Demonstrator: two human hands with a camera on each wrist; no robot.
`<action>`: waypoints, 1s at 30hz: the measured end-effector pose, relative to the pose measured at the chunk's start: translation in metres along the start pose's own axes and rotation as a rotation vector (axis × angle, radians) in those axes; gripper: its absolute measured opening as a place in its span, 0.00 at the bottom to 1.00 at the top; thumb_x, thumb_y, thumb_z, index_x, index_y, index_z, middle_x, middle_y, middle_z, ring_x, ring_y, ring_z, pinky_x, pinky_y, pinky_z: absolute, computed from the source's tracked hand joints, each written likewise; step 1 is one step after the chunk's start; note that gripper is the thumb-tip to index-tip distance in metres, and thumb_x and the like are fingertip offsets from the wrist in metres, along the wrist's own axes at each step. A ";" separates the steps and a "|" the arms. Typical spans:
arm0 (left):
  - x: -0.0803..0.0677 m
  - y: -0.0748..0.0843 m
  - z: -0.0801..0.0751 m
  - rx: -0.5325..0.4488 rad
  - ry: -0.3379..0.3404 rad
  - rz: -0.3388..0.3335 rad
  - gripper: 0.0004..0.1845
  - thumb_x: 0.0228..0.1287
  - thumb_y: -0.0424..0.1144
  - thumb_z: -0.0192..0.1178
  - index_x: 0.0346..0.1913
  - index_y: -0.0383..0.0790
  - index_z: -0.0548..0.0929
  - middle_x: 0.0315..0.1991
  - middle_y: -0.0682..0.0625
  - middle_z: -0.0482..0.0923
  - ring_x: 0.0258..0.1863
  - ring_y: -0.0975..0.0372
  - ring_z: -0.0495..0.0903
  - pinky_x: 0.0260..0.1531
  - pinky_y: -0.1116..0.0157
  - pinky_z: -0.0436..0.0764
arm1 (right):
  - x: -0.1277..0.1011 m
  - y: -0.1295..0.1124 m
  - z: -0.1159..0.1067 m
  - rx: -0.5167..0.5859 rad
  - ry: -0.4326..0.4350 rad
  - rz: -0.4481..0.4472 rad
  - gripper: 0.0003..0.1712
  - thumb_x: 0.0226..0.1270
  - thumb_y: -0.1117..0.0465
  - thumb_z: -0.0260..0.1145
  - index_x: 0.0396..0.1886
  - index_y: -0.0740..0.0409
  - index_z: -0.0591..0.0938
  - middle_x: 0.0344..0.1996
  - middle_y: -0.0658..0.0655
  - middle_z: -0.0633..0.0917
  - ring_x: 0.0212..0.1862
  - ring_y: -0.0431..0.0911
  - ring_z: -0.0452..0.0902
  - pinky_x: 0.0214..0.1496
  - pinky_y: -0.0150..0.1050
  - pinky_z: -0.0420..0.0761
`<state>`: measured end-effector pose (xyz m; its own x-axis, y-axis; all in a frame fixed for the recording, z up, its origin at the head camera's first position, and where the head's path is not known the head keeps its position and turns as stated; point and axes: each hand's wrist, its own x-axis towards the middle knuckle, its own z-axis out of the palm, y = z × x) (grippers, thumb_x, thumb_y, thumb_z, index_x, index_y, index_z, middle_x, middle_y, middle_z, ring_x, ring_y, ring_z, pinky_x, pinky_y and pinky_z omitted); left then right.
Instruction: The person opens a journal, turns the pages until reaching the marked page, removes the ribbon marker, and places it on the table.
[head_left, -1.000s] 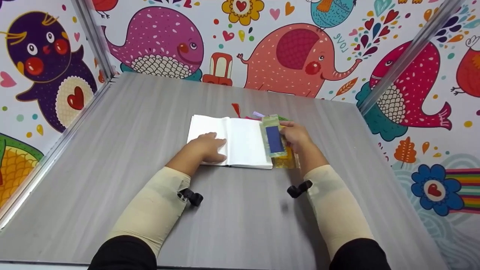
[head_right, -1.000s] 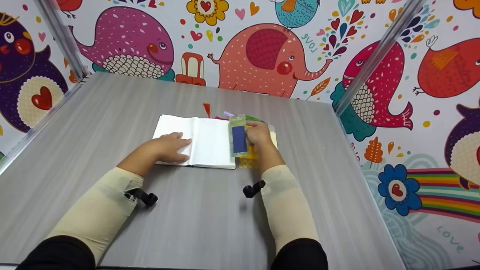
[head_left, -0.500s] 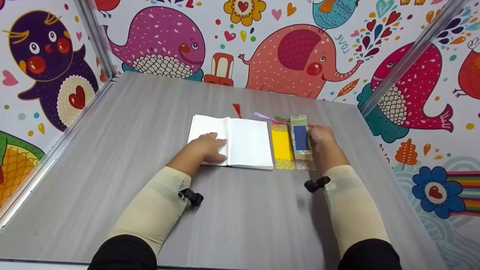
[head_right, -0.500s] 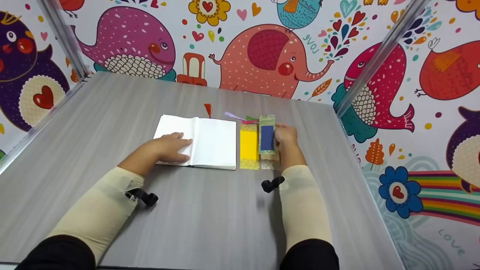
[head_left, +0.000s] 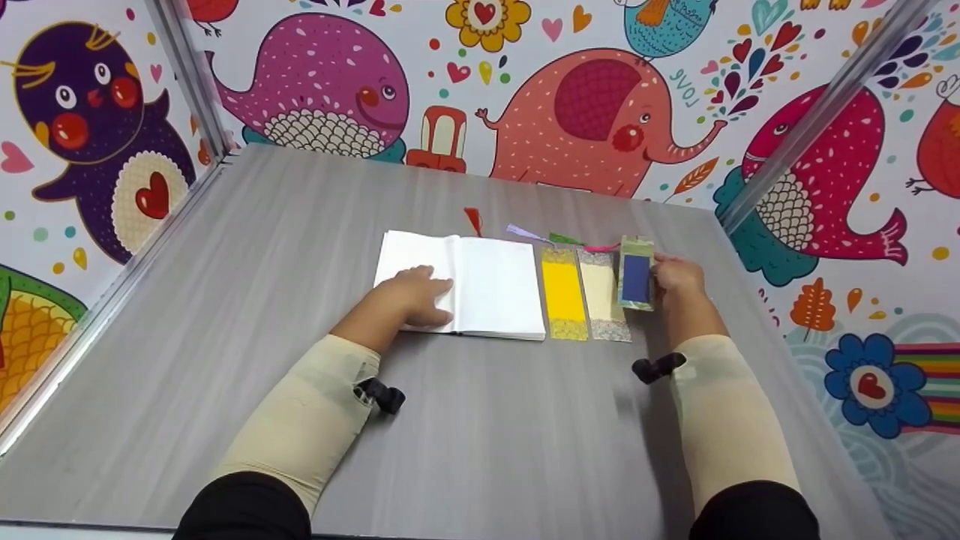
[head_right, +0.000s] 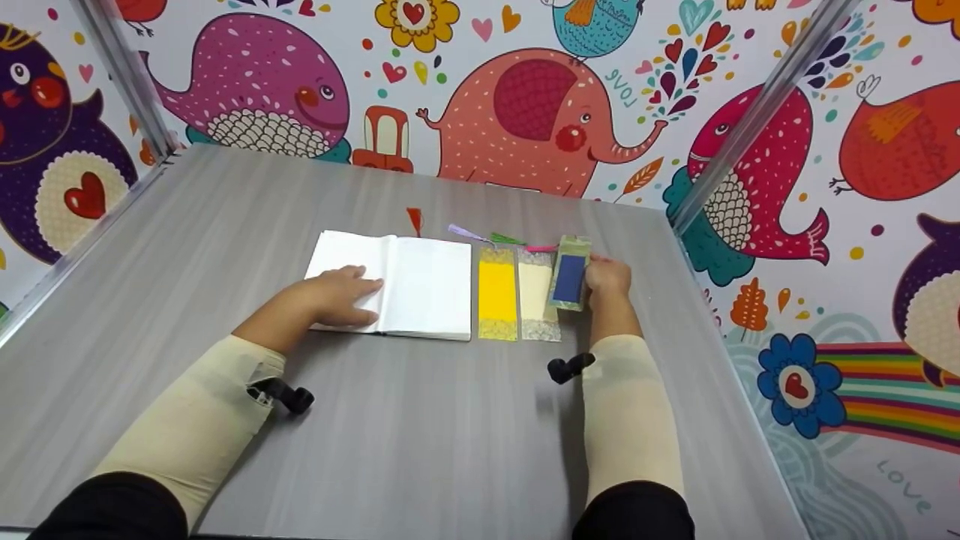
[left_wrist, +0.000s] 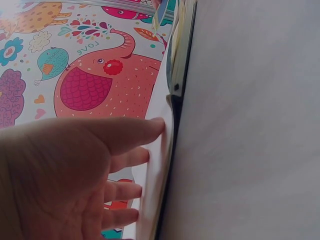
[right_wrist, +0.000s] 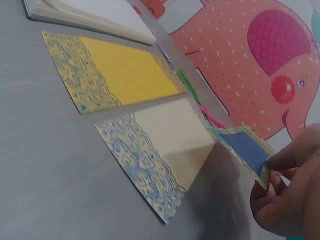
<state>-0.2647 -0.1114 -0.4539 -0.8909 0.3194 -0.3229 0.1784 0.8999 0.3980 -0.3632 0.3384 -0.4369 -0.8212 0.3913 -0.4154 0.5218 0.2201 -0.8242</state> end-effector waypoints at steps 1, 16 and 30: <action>0.000 0.000 0.000 -0.002 0.001 -0.002 0.41 0.73 0.56 0.63 0.85 0.52 0.64 0.88 0.37 0.49 0.88 0.41 0.49 0.86 0.43 0.55 | 0.002 0.001 -0.003 0.002 0.010 0.009 0.30 0.86 0.63 0.47 0.83 0.48 0.69 0.78 0.54 0.76 0.66 0.47 0.77 0.72 0.41 0.80; 0.000 0.001 0.000 0.005 0.007 0.011 0.41 0.72 0.55 0.63 0.84 0.50 0.66 0.87 0.35 0.51 0.87 0.41 0.50 0.86 0.43 0.55 | 0.015 0.018 -0.026 -0.173 -0.069 0.077 0.31 0.85 0.62 0.52 0.83 0.45 0.69 0.74 0.56 0.74 0.64 0.50 0.71 0.60 0.40 0.78; -0.001 0.001 0.000 0.009 0.005 0.012 0.41 0.72 0.55 0.63 0.84 0.49 0.65 0.87 0.35 0.51 0.87 0.40 0.50 0.86 0.43 0.54 | 0.011 0.021 -0.014 -0.281 -0.039 0.017 0.30 0.81 0.64 0.56 0.80 0.52 0.73 0.67 0.58 0.77 0.58 0.51 0.74 0.52 0.40 0.80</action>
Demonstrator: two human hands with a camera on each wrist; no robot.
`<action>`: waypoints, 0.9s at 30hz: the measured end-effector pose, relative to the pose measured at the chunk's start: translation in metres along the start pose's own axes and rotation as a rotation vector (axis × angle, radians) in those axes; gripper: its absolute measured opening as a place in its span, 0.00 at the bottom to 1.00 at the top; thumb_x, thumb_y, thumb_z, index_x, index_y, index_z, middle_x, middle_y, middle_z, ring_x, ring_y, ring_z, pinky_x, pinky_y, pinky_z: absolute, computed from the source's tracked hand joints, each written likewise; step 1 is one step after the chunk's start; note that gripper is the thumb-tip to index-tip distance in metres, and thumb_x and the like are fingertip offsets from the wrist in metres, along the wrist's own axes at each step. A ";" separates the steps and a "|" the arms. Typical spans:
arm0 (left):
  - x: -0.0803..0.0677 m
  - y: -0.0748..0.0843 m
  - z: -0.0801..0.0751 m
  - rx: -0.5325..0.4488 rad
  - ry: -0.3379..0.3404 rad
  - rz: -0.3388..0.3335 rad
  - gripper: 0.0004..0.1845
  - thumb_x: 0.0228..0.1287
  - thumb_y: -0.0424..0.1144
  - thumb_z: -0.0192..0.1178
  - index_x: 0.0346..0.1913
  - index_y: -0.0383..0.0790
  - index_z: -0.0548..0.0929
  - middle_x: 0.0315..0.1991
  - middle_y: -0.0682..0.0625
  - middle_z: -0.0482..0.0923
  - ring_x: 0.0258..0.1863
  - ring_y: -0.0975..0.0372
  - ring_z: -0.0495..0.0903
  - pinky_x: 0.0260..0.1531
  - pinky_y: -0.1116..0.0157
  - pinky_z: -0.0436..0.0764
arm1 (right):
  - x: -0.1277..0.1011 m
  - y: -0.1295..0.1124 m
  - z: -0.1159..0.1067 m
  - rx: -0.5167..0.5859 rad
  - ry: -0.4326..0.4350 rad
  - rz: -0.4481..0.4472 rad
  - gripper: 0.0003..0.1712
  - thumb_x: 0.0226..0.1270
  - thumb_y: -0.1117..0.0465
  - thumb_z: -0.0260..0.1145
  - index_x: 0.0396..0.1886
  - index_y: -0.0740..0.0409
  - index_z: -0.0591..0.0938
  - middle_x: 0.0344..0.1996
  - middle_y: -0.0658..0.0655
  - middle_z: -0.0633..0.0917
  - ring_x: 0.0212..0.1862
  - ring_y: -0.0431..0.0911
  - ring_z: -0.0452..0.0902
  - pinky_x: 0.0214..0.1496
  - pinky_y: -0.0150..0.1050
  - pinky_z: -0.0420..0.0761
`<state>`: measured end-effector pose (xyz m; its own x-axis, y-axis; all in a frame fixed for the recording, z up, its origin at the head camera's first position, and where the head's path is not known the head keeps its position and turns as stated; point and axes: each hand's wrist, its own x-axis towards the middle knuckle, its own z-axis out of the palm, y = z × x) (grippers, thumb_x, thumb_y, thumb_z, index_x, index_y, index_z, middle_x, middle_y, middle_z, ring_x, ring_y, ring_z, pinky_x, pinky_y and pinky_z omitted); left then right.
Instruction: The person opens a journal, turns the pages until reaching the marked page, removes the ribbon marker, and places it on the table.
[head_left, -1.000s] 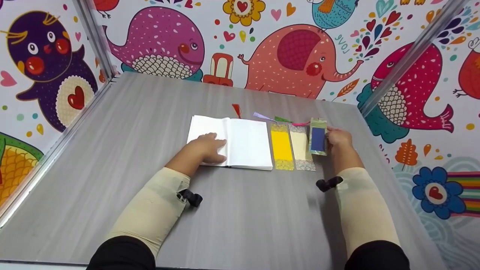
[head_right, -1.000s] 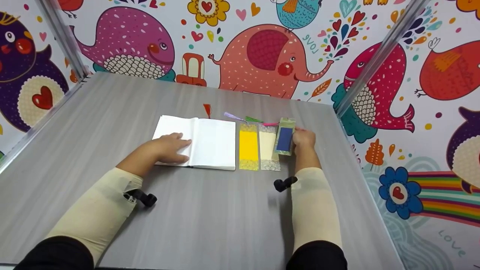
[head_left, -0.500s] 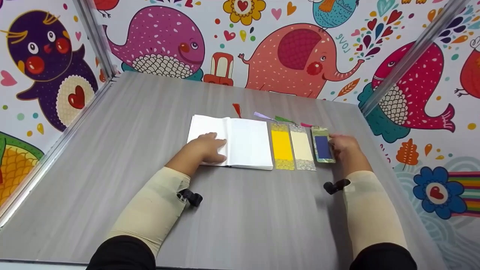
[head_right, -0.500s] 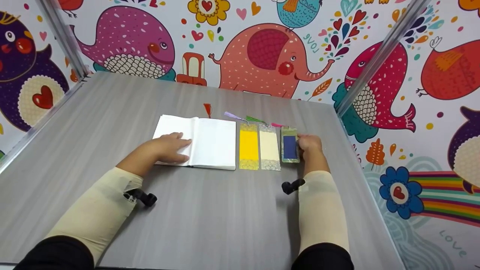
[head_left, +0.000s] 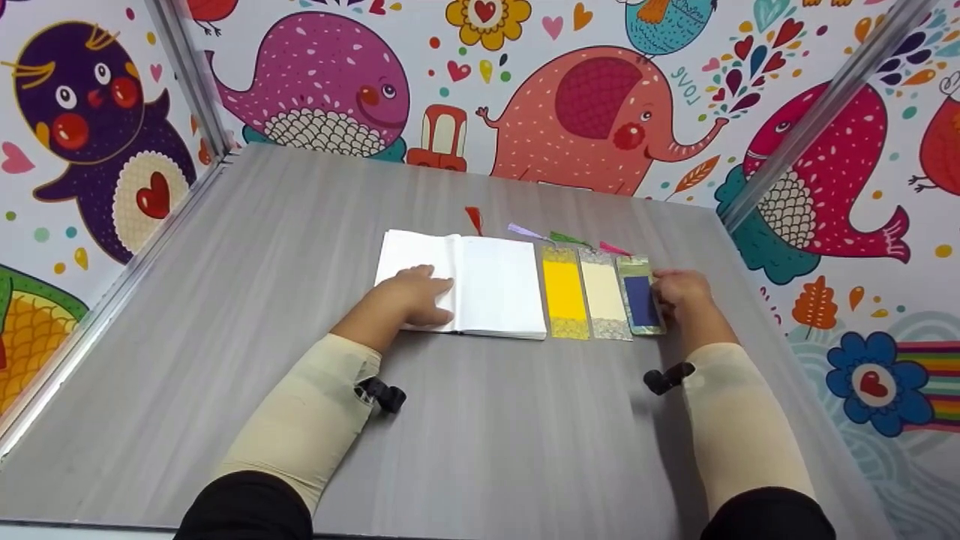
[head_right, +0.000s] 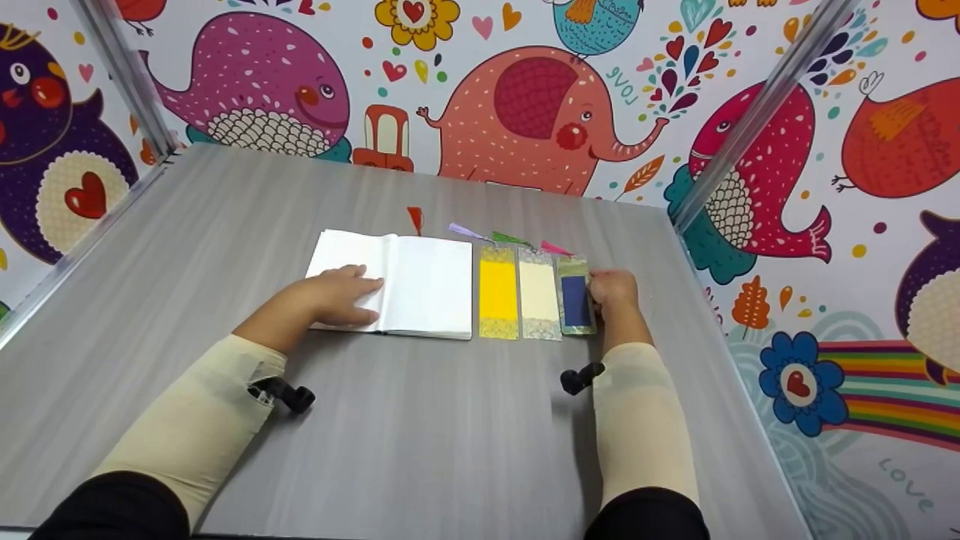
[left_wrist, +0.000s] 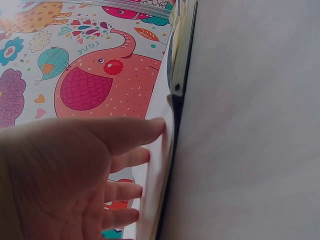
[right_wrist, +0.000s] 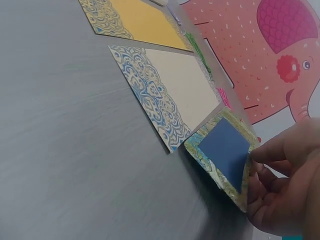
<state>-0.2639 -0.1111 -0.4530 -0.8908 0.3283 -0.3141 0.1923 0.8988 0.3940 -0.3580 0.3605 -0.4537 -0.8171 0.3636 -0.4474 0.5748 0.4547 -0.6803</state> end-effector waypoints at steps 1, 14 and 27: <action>0.000 0.000 0.000 0.000 -0.001 0.000 0.41 0.72 0.55 0.63 0.84 0.50 0.65 0.87 0.35 0.51 0.88 0.40 0.50 0.86 0.43 0.54 | -0.001 -0.001 0.001 0.002 0.007 0.000 0.30 0.81 0.63 0.57 0.80 0.52 0.72 0.68 0.59 0.77 0.59 0.52 0.74 0.52 0.40 0.80; -0.001 0.000 -0.001 -0.019 -0.008 -0.018 0.41 0.73 0.56 0.62 0.84 0.51 0.64 0.88 0.37 0.50 0.88 0.41 0.49 0.86 0.42 0.54 | -0.022 -0.015 0.024 0.034 0.045 -0.125 0.29 0.81 0.55 0.60 0.78 0.53 0.75 0.66 0.62 0.78 0.56 0.53 0.75 0.51 0.40 0.78; 0.000 -0.001 -0.001 -0.016 -0.008 -0.011 0.41 0.72 0.56 0.63 0.84 0.51 0.64 0.88 0.37 0.50 0.88 0.40 0.49 0.86 0.42 0.55 | -0.064 -0.041 0.074 0.091 0.006 -0.247 0.28 0.81 0.51 0.62 0.76 0.49 0.78 0.69 0.57 0.82 0.63 0.55 0.79 0.67 0.47 0.83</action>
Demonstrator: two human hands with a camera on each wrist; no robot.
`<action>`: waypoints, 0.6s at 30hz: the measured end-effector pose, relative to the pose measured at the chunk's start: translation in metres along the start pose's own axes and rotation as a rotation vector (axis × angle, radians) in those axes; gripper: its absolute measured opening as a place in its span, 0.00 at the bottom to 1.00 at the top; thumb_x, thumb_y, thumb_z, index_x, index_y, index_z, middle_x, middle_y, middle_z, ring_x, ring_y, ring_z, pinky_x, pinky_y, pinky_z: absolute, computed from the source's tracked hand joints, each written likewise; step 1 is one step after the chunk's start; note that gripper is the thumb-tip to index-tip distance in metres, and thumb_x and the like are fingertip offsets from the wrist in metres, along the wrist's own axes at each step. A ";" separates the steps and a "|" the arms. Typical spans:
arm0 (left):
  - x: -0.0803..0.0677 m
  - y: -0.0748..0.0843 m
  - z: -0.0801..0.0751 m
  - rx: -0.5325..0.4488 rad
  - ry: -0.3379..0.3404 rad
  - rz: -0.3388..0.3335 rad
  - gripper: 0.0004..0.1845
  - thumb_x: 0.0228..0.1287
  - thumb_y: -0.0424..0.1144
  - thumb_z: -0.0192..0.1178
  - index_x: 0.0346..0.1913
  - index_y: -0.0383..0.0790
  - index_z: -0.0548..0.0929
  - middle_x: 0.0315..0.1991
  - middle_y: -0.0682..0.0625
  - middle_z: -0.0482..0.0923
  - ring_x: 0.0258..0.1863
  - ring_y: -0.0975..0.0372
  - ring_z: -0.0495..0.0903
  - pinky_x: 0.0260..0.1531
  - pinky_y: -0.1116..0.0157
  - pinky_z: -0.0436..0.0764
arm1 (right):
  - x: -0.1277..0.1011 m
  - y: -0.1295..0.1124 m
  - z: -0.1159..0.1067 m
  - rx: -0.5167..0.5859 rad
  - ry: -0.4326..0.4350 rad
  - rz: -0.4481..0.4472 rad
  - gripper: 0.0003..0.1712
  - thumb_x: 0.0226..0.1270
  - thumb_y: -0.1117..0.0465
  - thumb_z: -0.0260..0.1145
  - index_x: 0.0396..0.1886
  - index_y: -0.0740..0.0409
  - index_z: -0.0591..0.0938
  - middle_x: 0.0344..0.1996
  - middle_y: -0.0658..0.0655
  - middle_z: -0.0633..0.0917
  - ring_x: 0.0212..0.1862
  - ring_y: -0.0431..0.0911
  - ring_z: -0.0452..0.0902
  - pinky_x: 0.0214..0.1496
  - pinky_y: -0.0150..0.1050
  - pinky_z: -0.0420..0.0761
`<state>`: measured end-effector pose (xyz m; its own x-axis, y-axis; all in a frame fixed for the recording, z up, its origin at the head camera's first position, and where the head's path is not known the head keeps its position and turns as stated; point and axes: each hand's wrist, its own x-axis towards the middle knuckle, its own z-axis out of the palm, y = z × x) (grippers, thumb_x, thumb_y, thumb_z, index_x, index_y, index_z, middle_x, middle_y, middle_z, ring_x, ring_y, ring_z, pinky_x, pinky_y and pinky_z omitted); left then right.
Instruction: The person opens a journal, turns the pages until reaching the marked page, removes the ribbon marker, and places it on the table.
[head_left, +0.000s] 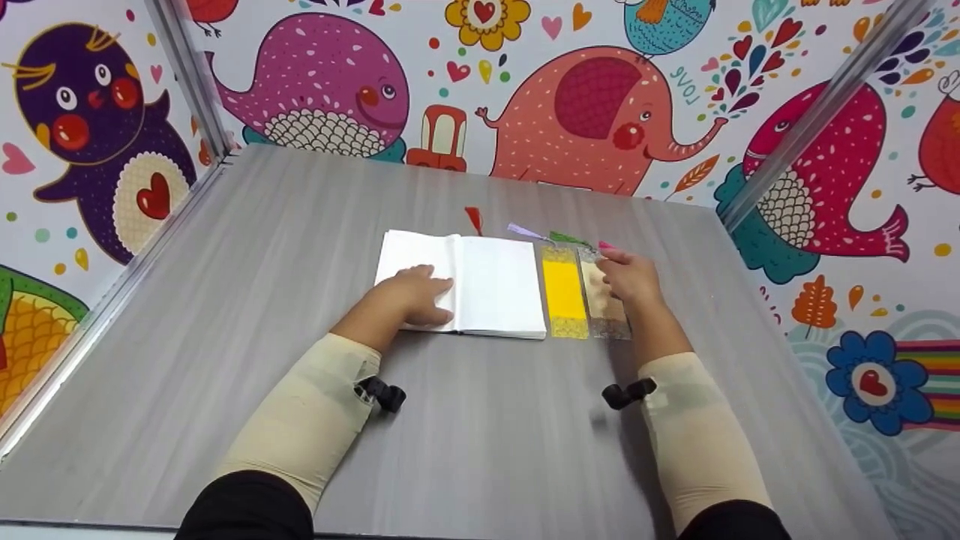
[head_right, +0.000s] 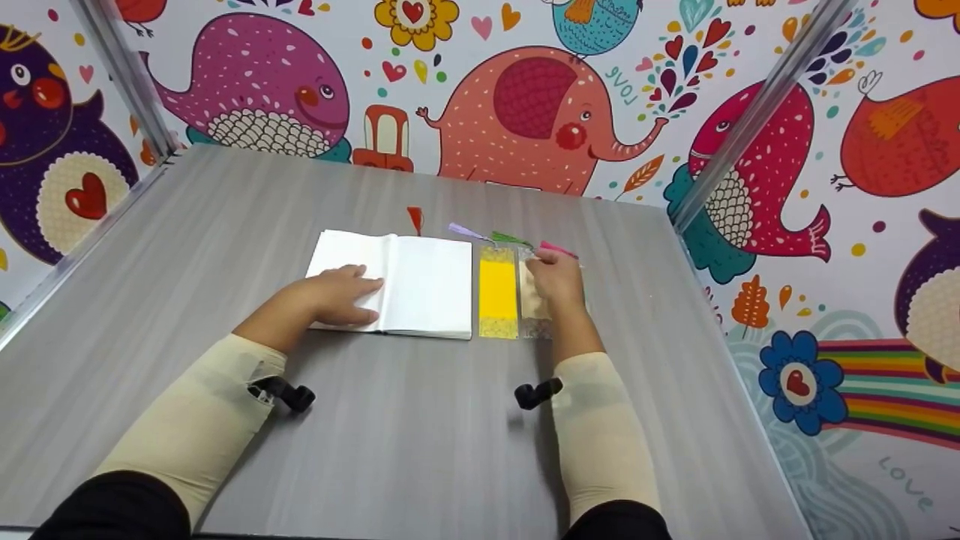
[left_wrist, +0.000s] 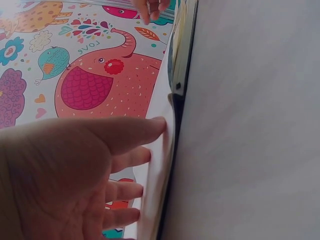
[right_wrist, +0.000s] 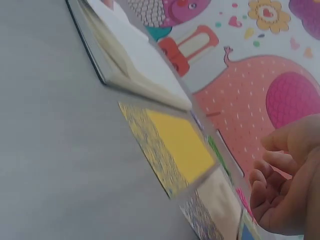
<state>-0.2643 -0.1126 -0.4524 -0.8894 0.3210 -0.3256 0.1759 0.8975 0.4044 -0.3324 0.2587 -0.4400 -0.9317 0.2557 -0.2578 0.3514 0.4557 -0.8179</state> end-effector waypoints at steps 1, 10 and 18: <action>0.000 0.000 0.000 0.001 0.001 0.000 0.41 0.72 0.56 0.63 0.84 0.51 0.64 0.88 0.37 0.50 0.88 0.41 0.49 0.86 0.42 0.55 | -0.003 -0.004 0.004 0.013 -0.007 0.006 0.28 0.81 0.51 0.63 0.76 0.48 0.78 0.70 0.56 0.82 0.65 0.55 0.78 0.70 0.49 0.82; -0.002 0.002 0.000 -0.001 0.000 -0.006 0.41 0.72 0.55 0.63 0.84 0.51 0.65 0.88 0.36 0.51 0.88 0.41 0.50 0.86 0.43 0.55 | -0.025 -0.024 0.039 0.046 -0.085 -0.055 0.29 0.79 0.48 0.67 0.76 0.46 0.78 0.67 0.55 0.82 0.66 0.54 0.79 0.74 0.50 0.79; -0.002 0.004 -0.002 0.002 -0.003 -0.011 0.41 0.72 0.55 0.63 0.84 0.50 0.65 0.87 0.36 0.51 0.88 0.41 0.50 0.86 0.43 0.55 | -0.036 -0.026 0.058 -0.005 -0.182 -0.234 0.35 0.75 0.44 0.71 0.78 0.44 0.77 0.62 0.55 0.82 0.64 0.52 0.79 0.75 0.48 0.79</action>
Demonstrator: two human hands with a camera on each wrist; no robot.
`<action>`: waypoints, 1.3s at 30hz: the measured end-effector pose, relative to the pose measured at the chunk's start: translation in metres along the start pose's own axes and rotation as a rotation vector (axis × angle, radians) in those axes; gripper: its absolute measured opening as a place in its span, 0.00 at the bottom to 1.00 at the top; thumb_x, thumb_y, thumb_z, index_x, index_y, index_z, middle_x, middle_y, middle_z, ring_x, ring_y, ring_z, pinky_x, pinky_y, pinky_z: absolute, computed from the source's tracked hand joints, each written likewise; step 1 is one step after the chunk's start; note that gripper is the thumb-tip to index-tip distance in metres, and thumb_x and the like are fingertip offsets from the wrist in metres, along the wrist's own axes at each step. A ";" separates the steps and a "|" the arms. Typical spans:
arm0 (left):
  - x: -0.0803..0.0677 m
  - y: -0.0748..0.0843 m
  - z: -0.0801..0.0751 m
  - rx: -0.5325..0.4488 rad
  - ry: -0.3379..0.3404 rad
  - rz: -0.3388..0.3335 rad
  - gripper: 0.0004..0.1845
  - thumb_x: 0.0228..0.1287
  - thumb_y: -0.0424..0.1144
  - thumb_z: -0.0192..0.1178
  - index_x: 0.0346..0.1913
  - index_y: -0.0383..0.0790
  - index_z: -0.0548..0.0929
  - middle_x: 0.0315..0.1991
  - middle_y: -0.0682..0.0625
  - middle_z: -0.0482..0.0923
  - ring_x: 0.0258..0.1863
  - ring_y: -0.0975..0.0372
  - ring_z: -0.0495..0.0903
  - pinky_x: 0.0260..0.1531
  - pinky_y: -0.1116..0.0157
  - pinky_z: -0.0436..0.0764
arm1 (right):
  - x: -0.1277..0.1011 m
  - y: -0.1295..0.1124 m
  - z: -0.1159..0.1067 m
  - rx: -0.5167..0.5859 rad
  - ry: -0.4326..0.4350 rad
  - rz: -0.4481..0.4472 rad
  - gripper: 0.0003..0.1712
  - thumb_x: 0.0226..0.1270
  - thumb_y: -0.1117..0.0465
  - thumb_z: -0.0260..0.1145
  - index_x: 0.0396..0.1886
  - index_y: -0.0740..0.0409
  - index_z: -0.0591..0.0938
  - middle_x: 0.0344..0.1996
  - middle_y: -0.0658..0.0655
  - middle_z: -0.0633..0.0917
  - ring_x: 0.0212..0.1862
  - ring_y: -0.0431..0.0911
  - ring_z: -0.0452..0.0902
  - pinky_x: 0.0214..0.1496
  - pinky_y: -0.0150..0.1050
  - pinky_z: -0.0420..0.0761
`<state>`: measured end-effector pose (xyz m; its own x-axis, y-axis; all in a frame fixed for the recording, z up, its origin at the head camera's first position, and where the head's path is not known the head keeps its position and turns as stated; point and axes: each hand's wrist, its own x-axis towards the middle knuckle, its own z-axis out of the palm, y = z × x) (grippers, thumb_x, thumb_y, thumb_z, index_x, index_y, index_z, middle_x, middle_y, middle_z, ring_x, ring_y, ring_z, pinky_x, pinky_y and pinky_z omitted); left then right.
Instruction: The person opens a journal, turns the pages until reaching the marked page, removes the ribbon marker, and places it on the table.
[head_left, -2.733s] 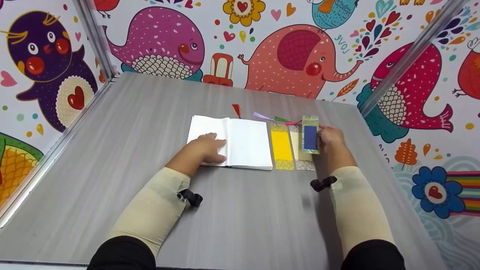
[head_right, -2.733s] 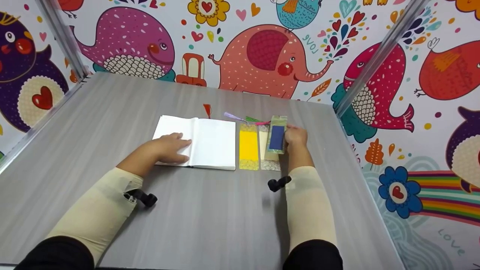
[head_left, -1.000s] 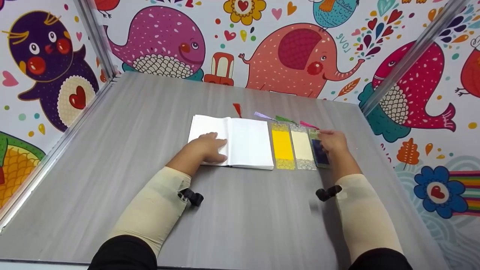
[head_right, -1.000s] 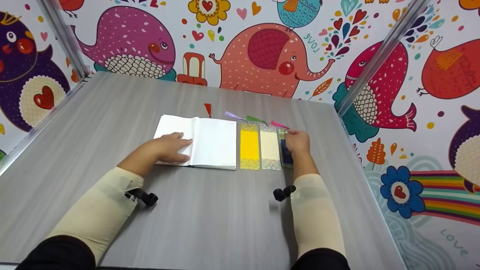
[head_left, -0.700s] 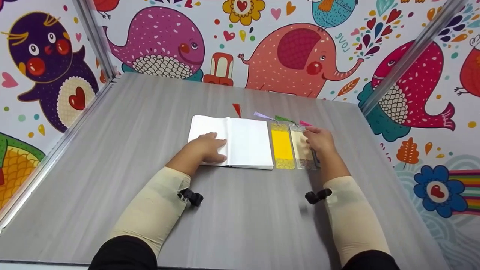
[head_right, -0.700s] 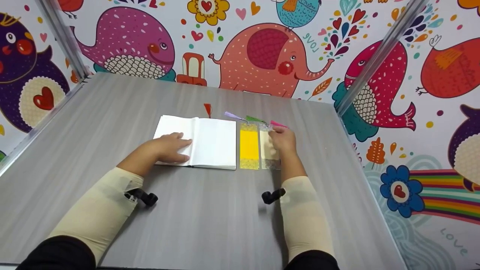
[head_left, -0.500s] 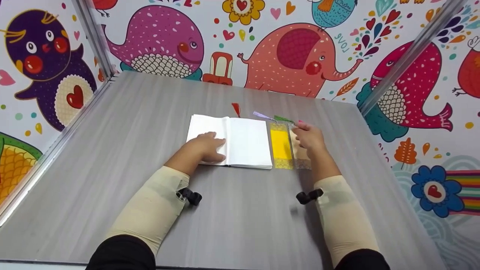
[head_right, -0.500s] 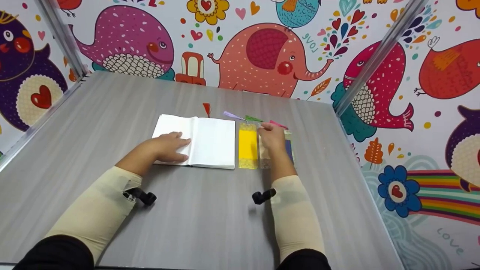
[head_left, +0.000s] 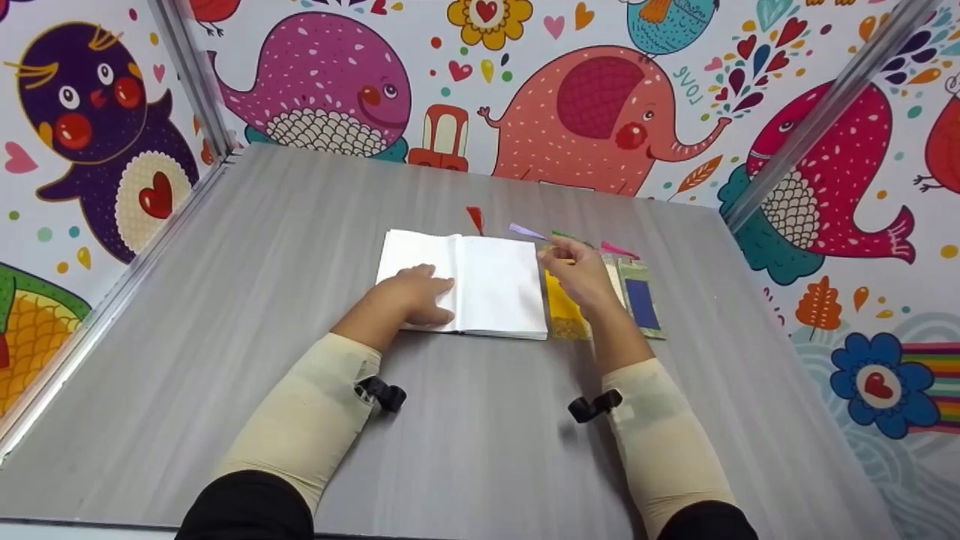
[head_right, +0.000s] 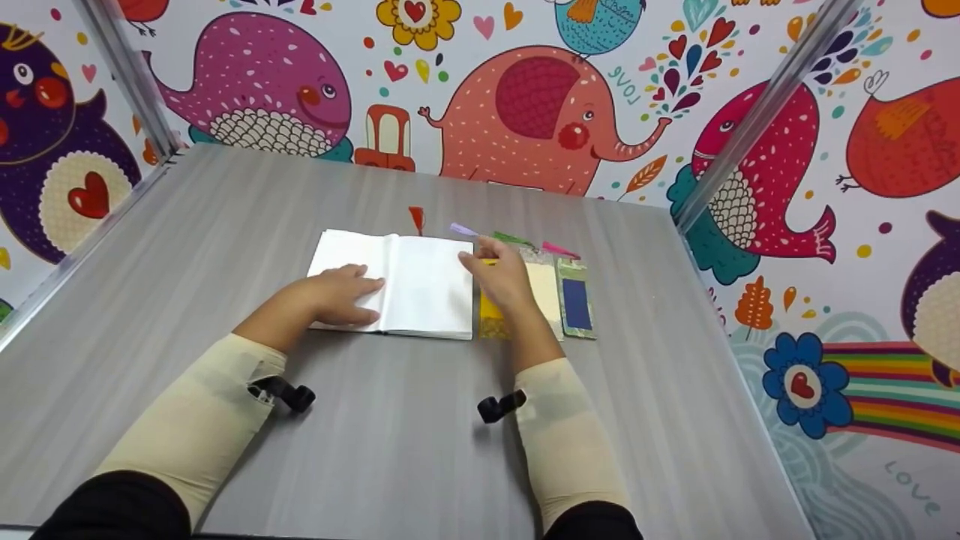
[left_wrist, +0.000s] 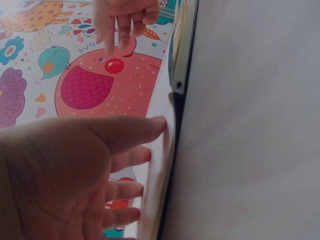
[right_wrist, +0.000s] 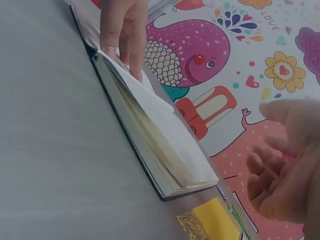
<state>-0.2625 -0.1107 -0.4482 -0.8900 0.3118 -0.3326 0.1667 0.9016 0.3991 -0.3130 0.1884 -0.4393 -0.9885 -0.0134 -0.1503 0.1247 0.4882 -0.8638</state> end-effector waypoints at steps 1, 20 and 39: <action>0.000 0.000 0.000 0.002 -0.001 0.000 0.41 0.72 0.55 0.63 0.84 0.50 0.65 0.87 0.36 0.51 0.88 0.41 0.50 0.86 0.43 0.55 | -0.001 0.001 0.001 -0.022 -0.013 -0.030 0.36 0.74 0.43 0.72 0.78 0.44 0.76 0.63 0.55 0.81 0.65 0.52 0.79 0.75 0.48 0.79; 0.003 0.002 0.001 0.013 0.013 -0.018 0.41 0.72 0.59 0.62 0.83 0.51 0.67 0.87 0.37 0.52 0.87 0.41 0.51 0.85 0.42 0.57 | -0.028 0.005 0.038 -0.775 -0.328 -0.370 0.52 0.67 0.37 0.75 0.86 0.34 0.63 0.87 0.45 0.59 0.89 0.52 0.49 0.88 0.63 0.53; 0.001 0.011 0.007 0.084 0.056 -0.035 0.43 0.72 0.64 0.60 0.83 0.48 0.68 0.86 0.36 0.57 0.85 0.40 0.56 0.82 0.39 0.61 | -0.023 0.013 0.039 -0.895 -0.404 -0.351 0.46 0.68 0.33 0.72 0.83 0.31 0.68 0.85 0.41 0.64 0.88 0.47 0.55 0.89 0.60 0.53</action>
<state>-0.2587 -0.0984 -0.4497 -0.9178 0.2647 -0.2958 0.1680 0.9342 0.3146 -0.2857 0.1609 -0.4657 -0.8343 -0.4903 -0.2522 -0.4360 0.8667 -0.2425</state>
